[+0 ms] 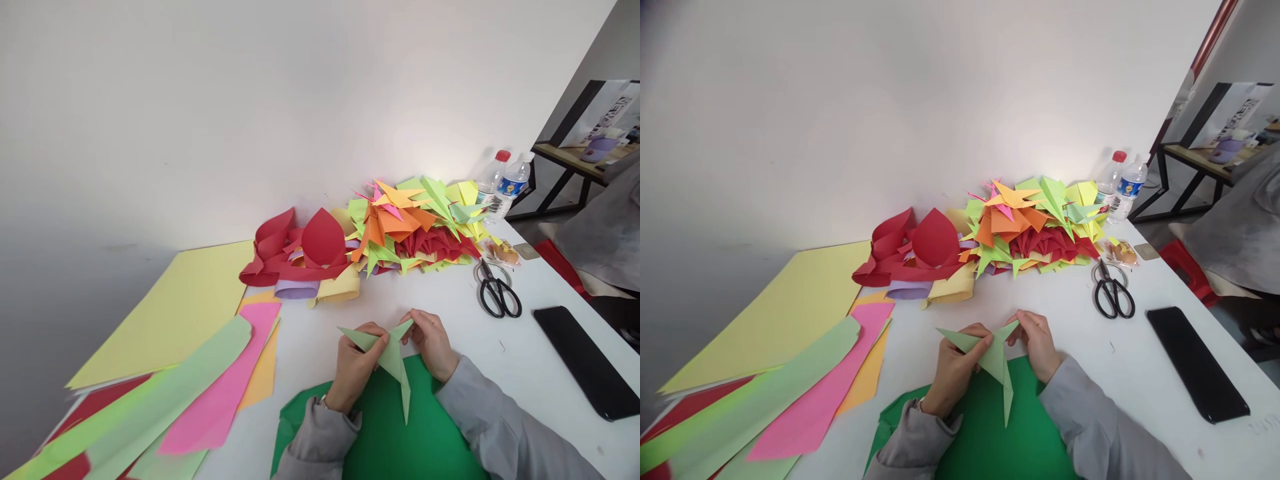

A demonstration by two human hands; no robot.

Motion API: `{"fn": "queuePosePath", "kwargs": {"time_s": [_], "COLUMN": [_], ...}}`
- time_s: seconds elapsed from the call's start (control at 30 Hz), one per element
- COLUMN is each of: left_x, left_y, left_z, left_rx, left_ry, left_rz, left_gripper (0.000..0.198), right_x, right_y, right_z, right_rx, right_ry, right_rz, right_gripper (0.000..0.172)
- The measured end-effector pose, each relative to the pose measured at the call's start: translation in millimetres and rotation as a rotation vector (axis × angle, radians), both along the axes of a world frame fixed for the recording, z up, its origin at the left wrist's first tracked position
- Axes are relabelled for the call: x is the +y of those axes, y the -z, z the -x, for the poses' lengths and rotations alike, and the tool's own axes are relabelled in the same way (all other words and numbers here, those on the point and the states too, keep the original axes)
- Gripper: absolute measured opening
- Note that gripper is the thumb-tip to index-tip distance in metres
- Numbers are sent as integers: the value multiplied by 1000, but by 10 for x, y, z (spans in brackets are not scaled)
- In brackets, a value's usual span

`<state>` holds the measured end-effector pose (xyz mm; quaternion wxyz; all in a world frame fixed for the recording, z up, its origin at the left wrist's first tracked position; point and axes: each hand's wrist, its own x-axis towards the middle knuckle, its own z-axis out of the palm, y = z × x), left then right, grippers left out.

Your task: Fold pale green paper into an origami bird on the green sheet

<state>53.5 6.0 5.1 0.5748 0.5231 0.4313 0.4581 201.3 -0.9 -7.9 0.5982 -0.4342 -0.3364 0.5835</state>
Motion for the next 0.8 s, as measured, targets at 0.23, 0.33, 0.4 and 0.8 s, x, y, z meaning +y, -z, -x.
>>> {"fn": "queuePosePath", "kwargs": {"time_s": [0.23, 0.33, 0.4, 0.8], "left_x": [20, 27, 27, 31], "left_y": [46, 45, 41, 61], "left_z": [1, 0, -2, -18], "left_rx": [-43, -62, -71, -137], "left_ry": [-16, 3, 23, -53], "left_rz": [80, 111, 126, 166], "left_gripper": [25, 26, 27, 33], "right_x": [8, 12, 12, -79], "right_y": [44, 25, 8, -45], "right_z": [5, 3, 0, 48], "right_rx": [-36, -38, -37, -230], "right_ry": [13, 24, 28, -180], "right_rz": [10, 17, 13, -34], "right_gripper": [43, 46, 48, 46]}}
